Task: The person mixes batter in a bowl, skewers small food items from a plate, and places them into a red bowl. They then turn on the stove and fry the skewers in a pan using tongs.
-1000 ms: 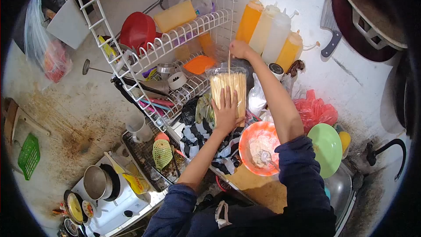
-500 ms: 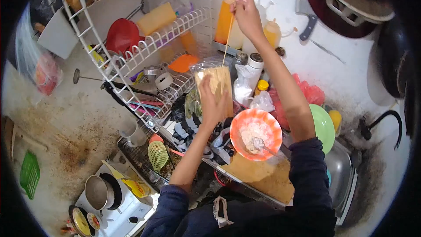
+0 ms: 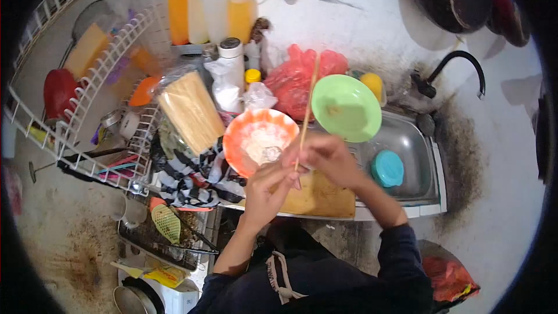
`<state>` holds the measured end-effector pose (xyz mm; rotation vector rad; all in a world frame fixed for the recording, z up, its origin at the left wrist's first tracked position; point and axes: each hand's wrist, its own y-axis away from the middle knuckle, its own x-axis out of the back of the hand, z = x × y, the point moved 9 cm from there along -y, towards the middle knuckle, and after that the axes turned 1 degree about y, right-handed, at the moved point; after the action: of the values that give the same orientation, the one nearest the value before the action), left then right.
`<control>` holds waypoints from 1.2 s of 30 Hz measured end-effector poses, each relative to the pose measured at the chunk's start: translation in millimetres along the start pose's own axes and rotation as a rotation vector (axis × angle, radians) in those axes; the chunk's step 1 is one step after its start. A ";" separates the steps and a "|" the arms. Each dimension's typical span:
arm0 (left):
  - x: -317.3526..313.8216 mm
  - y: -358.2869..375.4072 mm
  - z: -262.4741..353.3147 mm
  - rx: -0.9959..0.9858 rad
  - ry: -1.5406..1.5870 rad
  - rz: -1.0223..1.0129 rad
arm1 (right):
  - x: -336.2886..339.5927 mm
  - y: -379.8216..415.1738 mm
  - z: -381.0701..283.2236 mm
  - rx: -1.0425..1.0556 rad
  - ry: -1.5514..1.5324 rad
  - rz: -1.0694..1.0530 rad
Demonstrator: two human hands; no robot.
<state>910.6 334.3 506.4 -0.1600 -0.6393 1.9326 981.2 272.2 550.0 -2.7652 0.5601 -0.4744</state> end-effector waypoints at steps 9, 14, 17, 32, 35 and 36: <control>-59.2 -28.1 11.5 -0.147 -0.199 -0.196 | 98.4 165.1 59.6 -0.126 -0.174 0.710; -85.0 -102.8 -17.9 -0.056 -0.408 -0.359 | 140.3 194.9 70.0 -0.320 0.041 0.785; -107.3 -144.2 -56.8 -0.194 -0.560 -0.376 | 150.8 200.4 87.5 -0.374 0.060 0.748; -158.1 -174.5 -89.8 -0.283 -0.938 -0.677 | 182.3 162.4 109.5 -0.205 -0.049 0.582; -148.7 -177.6 -82.6 -0.179 -0.861 -0.597 | 176.6 162.9 114.1 -0.327 -0.008 0.559; -141.0 -180.5 -81.1 -0.077 -0.785 -0.536 | 175.6 162.6 113.3 -0.322 -0.012 0.566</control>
<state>1150.4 295.8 503.8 0.6921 -1.1313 1.4028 1123.0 78.1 439.1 -2.7044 1.4658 -0.2478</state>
